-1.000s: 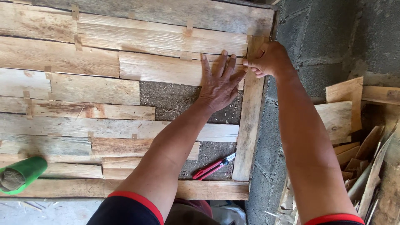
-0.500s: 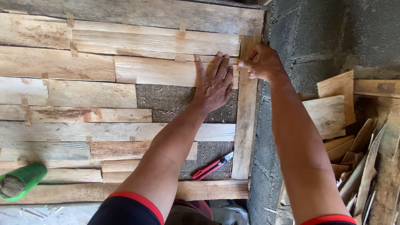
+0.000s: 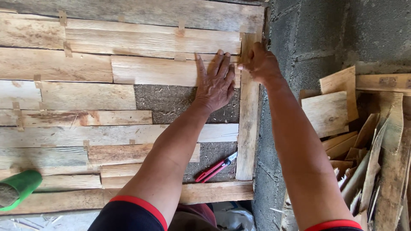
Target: Measure, cut, and fit wood veneer strips or thin wooden panels onto a frame using a utility knife and adhesive tape.
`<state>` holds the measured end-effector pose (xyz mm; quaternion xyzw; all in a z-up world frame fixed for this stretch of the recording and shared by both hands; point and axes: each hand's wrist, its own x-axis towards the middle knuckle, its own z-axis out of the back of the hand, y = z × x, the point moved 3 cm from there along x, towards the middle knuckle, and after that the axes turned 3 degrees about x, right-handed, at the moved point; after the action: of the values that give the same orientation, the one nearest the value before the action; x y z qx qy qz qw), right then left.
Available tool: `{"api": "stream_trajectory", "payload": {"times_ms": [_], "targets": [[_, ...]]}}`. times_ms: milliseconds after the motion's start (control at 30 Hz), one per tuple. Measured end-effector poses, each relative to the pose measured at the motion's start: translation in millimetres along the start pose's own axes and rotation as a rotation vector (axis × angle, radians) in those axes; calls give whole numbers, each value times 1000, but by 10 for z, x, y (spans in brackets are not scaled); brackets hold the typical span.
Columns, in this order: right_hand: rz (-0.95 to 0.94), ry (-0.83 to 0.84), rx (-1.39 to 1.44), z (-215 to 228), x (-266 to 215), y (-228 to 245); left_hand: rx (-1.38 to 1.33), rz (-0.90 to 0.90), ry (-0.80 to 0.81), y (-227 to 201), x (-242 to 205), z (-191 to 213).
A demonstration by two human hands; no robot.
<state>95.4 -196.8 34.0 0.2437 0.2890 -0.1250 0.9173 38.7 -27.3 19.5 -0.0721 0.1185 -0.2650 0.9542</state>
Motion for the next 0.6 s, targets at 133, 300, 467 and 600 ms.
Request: {"api": "stream_trajectory", "payload": {"times_ms": [133, 300, 467, 600], "targets": [[-1, 4, -81, -56, -10, -14, -7, -2, -5, 17, -13, -14], [98, 0, -67, 20, -83, 0, -43, 1, -51, 23, -32, -27], [-4, 51, 160, 25, 5, -10, -32, -7, -88, 25, -42, -54], [-115, 28, 81, 47, -22, 121, -18, -6, -109, 25, -36, -36]]}}
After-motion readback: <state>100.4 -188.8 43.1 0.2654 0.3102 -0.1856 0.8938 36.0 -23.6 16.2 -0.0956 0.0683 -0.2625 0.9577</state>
